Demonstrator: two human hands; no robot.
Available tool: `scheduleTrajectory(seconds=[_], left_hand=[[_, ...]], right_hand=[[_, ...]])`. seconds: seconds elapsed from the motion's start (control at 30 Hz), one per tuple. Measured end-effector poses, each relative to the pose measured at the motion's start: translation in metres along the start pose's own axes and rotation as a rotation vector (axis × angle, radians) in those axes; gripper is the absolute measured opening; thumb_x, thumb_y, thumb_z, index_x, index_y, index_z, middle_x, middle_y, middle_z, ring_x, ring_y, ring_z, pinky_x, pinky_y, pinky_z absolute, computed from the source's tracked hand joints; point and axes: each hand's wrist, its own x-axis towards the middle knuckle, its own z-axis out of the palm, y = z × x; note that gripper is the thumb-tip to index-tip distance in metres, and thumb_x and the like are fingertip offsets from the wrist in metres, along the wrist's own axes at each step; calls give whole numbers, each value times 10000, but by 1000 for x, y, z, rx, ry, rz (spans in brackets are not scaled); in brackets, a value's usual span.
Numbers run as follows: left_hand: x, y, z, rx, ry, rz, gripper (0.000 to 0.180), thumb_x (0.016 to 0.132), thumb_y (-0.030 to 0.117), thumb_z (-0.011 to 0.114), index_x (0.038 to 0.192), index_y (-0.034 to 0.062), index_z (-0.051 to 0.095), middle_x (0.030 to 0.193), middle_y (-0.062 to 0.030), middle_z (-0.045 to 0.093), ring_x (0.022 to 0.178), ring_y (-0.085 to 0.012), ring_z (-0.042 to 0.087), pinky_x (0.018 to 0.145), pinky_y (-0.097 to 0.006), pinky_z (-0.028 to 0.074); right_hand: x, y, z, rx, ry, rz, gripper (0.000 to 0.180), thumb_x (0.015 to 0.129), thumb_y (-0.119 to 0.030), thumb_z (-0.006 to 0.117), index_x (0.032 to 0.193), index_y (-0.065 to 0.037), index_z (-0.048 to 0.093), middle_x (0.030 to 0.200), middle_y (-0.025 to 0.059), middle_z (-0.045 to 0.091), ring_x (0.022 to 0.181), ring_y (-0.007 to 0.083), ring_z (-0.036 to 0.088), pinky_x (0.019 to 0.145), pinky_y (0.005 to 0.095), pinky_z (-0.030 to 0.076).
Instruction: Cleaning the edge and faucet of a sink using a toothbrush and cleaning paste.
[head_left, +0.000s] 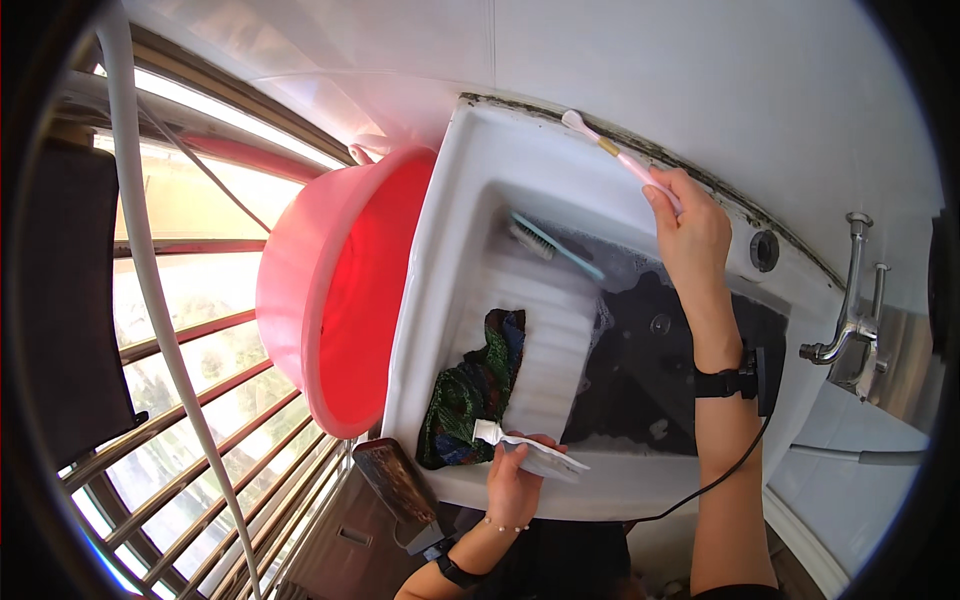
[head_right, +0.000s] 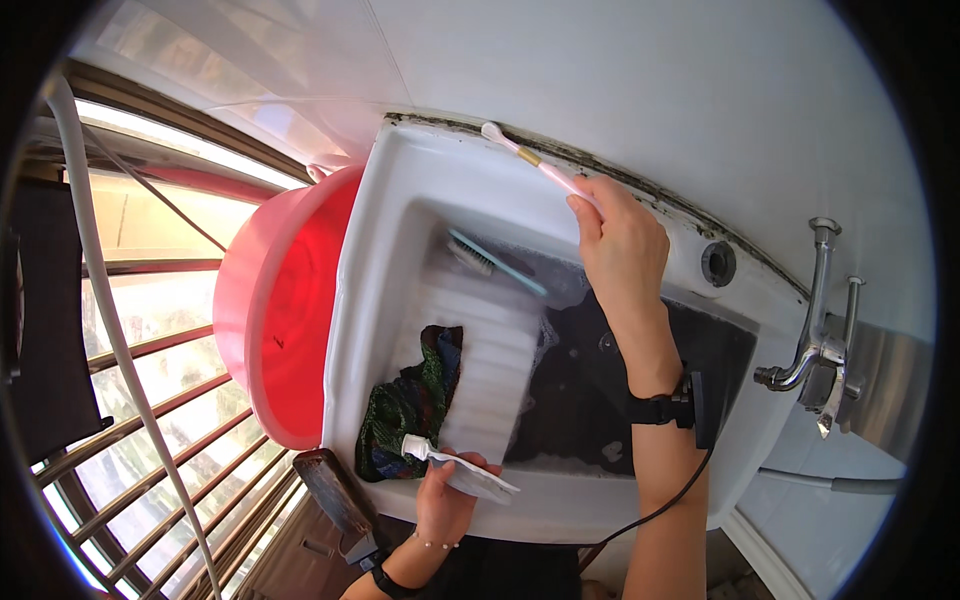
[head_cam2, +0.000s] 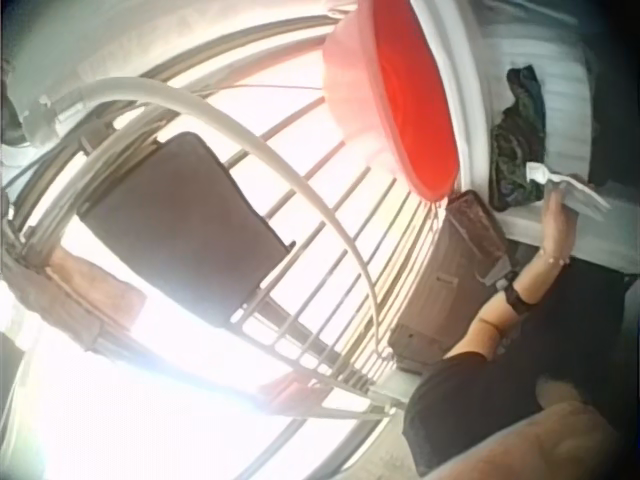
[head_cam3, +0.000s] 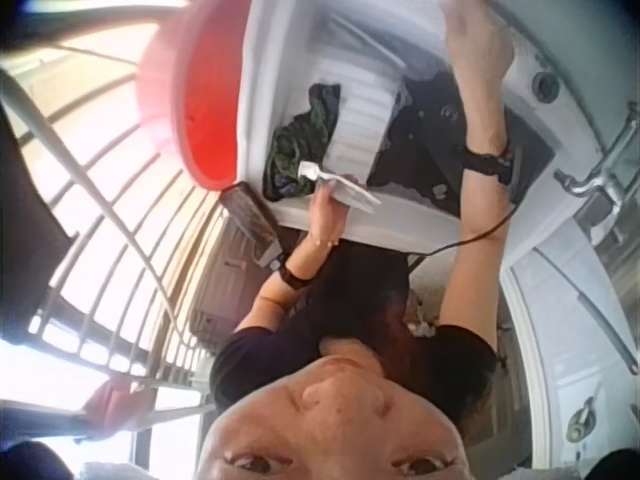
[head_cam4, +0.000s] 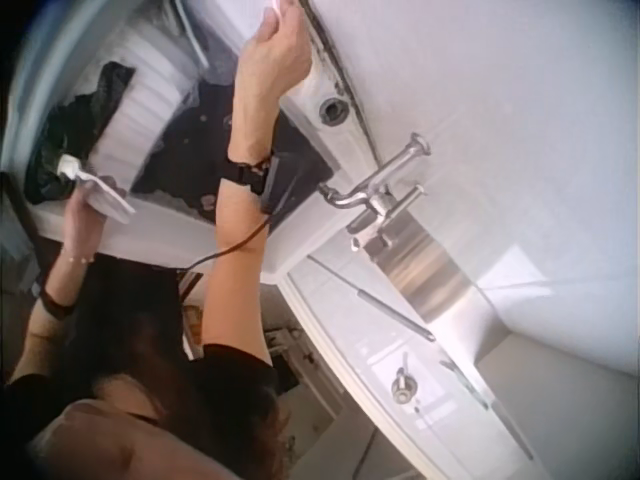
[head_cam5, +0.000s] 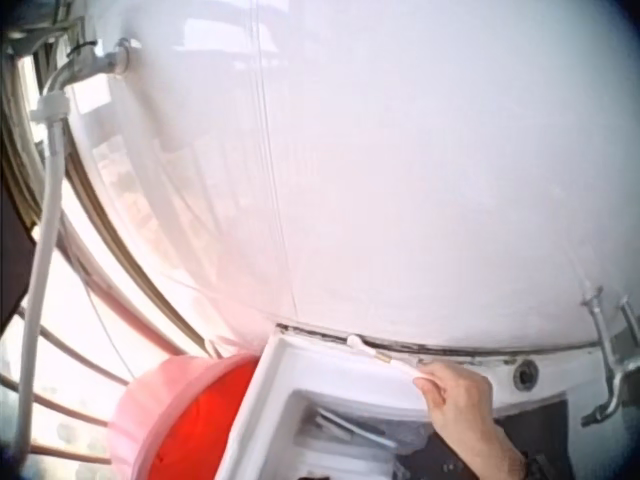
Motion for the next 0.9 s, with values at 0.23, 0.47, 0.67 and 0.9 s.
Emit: scheduleTrajectory(seconds=[0.23,0.47,0.67,0.9], left_hand=[[0,-3,2,-5,-25,-9,190,818,138,485,979,67,414,956,-173,539,946,-352,541,870,-464,405],[-3,-1,0,-12,-23,-8,188,825,143,482,981,68,411,957,-174,540,950,-345,543,873,-456,404],[-3,-4,3,9,-7,-6,183,828,130,473,990,76,410,977,-179,538,950,-359,546,868,-462,406],[-6,-12,14,22,-63,-36,191,825,131,479,995,83,406,980,-173,538,957,-360,540,884,-468,393]], right_hand=[[27,-30,30,-16,-27,-124,130,779,-188,608,864,-91,590,756,61,611,644,283,576,548,372,437],[2,-24,6,27,-49,67,119,795,-194,600,877,-108,594,740,68,624,632,281,586,544,361,445],[28,-83,52,81,-145,-60,117,832,-201,550,881,-97,571,637,109,582,597,317,561,523,405,410],[26,-57,46,28,-174,18,120,829,-212,554,834,-92,552,619,108,577,593,321,559,518,429,401]])
